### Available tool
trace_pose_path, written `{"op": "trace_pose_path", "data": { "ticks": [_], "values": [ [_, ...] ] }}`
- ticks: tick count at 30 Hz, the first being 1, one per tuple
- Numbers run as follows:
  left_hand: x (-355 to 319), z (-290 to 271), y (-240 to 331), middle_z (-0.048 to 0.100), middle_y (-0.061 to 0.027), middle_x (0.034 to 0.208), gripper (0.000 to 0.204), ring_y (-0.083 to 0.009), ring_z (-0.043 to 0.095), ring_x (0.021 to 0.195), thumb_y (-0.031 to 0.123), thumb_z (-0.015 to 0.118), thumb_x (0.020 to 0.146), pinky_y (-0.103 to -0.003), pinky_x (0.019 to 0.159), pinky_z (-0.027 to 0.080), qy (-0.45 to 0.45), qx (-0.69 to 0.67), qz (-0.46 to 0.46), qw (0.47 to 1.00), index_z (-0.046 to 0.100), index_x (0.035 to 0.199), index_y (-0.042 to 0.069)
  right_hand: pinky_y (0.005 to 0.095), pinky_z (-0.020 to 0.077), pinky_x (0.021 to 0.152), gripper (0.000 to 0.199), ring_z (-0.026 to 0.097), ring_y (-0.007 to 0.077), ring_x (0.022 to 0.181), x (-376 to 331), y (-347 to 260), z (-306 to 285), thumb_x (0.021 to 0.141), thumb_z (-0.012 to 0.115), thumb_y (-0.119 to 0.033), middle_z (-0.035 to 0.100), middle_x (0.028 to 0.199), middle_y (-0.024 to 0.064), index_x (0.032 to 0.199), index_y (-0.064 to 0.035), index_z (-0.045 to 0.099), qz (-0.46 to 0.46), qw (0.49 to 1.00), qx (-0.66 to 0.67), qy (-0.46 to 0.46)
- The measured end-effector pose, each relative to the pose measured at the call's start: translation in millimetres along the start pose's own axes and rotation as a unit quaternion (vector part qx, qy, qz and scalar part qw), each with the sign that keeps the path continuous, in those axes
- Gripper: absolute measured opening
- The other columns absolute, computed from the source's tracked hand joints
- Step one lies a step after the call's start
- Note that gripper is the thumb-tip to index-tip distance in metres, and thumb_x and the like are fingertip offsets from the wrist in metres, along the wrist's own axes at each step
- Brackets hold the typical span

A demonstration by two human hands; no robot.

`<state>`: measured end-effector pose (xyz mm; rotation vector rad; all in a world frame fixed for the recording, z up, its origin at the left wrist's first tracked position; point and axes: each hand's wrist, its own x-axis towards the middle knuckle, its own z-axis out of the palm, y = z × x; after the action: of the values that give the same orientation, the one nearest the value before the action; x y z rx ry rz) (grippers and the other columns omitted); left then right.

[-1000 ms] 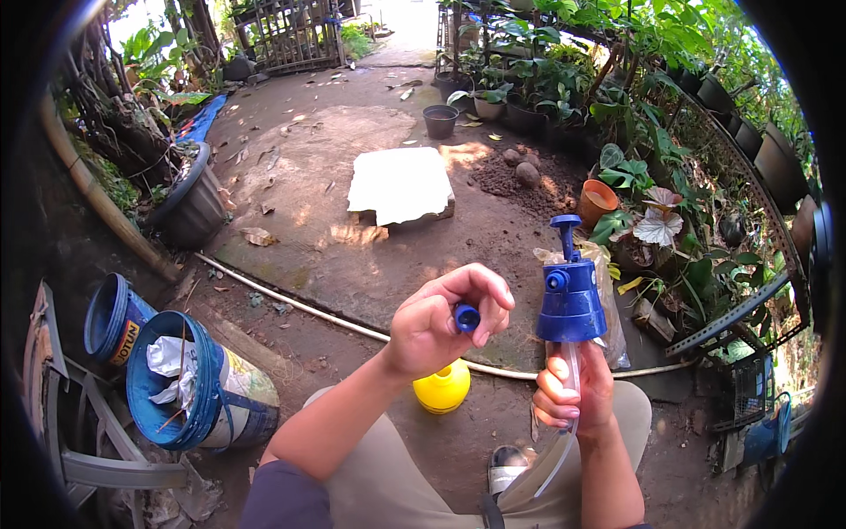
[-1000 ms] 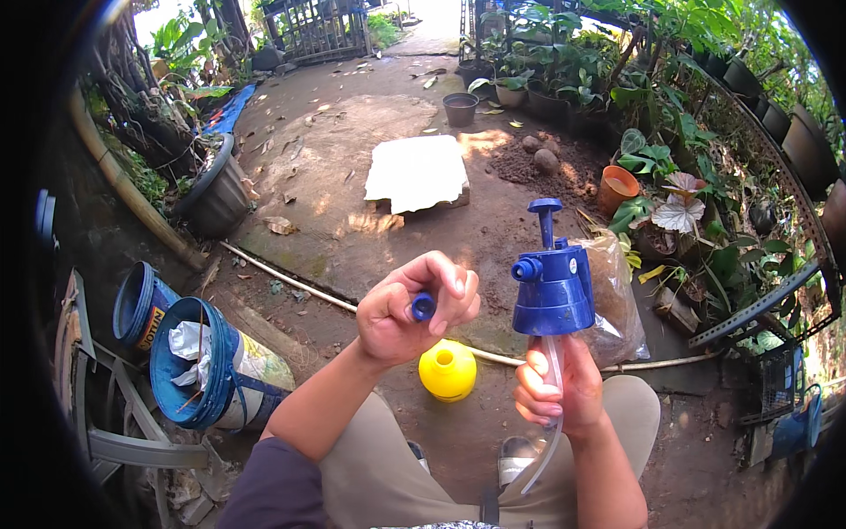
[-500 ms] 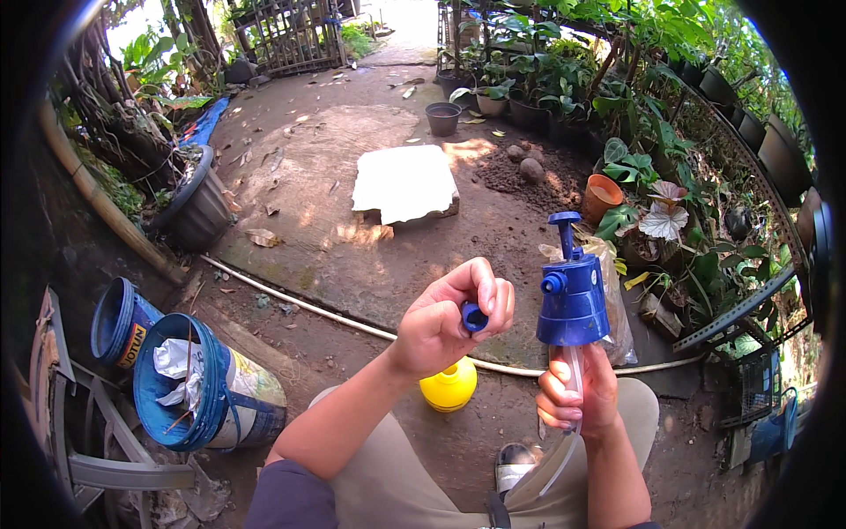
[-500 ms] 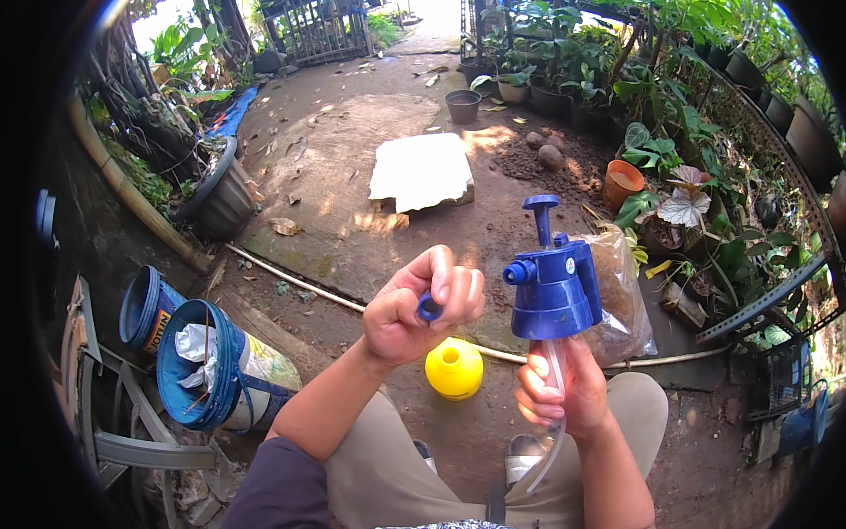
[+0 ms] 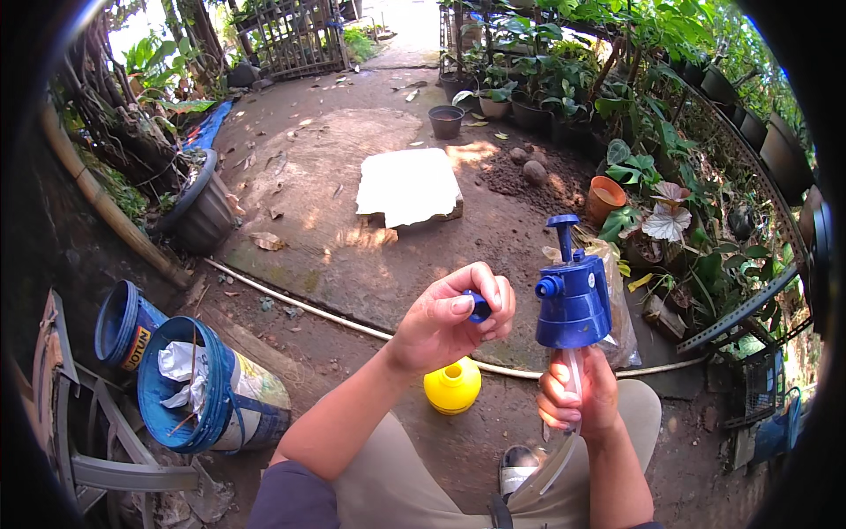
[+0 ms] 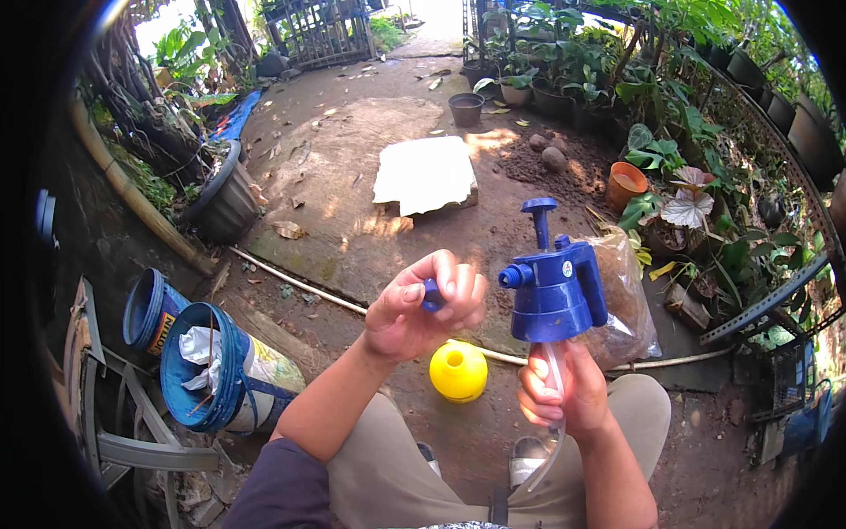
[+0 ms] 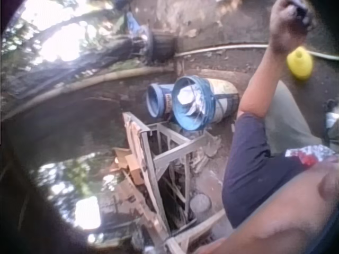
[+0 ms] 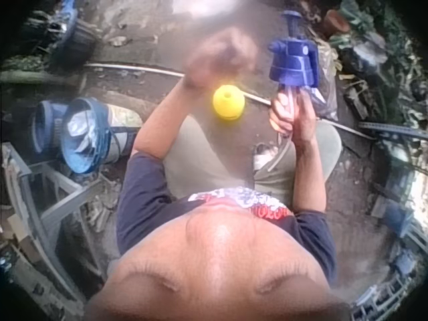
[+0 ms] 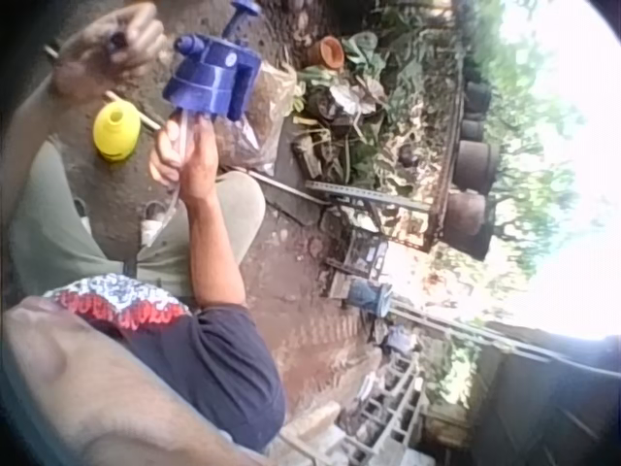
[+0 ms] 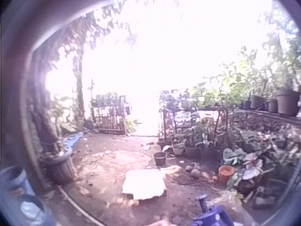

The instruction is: The person assembles a manual garden sprayer by inserting a clear tube into a blue pump head, attaching the head to a yellow bottle, and tightening the connection. They then pump the handle to pressurize the unit and place it on a wooden bench.

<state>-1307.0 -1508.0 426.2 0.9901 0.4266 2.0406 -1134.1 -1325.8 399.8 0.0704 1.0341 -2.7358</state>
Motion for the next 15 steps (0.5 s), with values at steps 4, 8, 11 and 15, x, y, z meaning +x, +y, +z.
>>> {"op": "trace_pose_path", "data": {
  "ticks": [4, 8, 11, 15],
  "values": [
    [-4, -7, -2, 0.055, -0.0046, 0.089, 0.034, -0.0144, 0.050, 0.084, 0.036, 0.074, 0.094, -0.030, 0.076, 0.040, -0.006, 0.006, 0.027, 1.000, 0.058, 0.108, 0.008, 0.0277, 0.0321, 0.036, 0.054, 0.033, 0.0093, 0.039, 1, -1, 4, 0.104, 0.038, -0.060, 0.038, 0.055, -0.0028, 0.090, -0.0100, 0.050, -0.001, 1.000, -0.001, 0.010],
    [-3, -15, -5, 0.059, -0.0025, 0.089, 0.037, -0.0132, 0.052, 0.085, 0.037, 0.079, 0.090, -0.029, 0.075, 0.039, -0.035, 0.021, 0.029, 0.999, 0.057, 0.107, 0.011, 0.0275, 0.0330, 0.037, 0.054, 0.033, 0.0091, 0.039, 1, 0, 1, 0.104, 0.038, -0.060, 0.039, 0.055, -0.0028, 0.089, -0.0104, 0.051, -0.002, 1.000, -0.008, 0.003],
    [-3, -15, -5, 0.059, -0.0006, 0.087, 0.039, -0.0122, 0.052, 0.084, 0.037, 0.082, 0.087, -0.028, 0.074, 0.038, -0.046, 0.026, 0.029, 0.998, 0.056, 0.104, 0.014, 0.0275, 0.0334, 0.037, 0.054, 0.034, 0.0090, 0.039, 2, 0, 2, 0.103, 0.038, -0.061, 0.039, 0.055, -0.0030, 0.089, -0.0105, 0.051, 0.000, 1.000, -0.008, 0.009],
    [-4, -18, -5, 0.059, 0.0009, 0.084, 0.043, -0.0122, 0.051, 0.084, 0.039, 0.086, 0.082, -0.028, 0.074, 0.037, -0.048, 0.040, 0.027, 0.998, 0.055, 0.099, 0.016, 0.0274, 0.0331, 0.036, 0.054, 0.033, 0.0088, 0.039, 2, 0, 5, 0.103, 0.039, -0.061, 0.039, 0.055, -0.0033, 0.089, -0.0104, 0.051, 0.000, 1.000, -0.011, 0.015]
  ]
}}
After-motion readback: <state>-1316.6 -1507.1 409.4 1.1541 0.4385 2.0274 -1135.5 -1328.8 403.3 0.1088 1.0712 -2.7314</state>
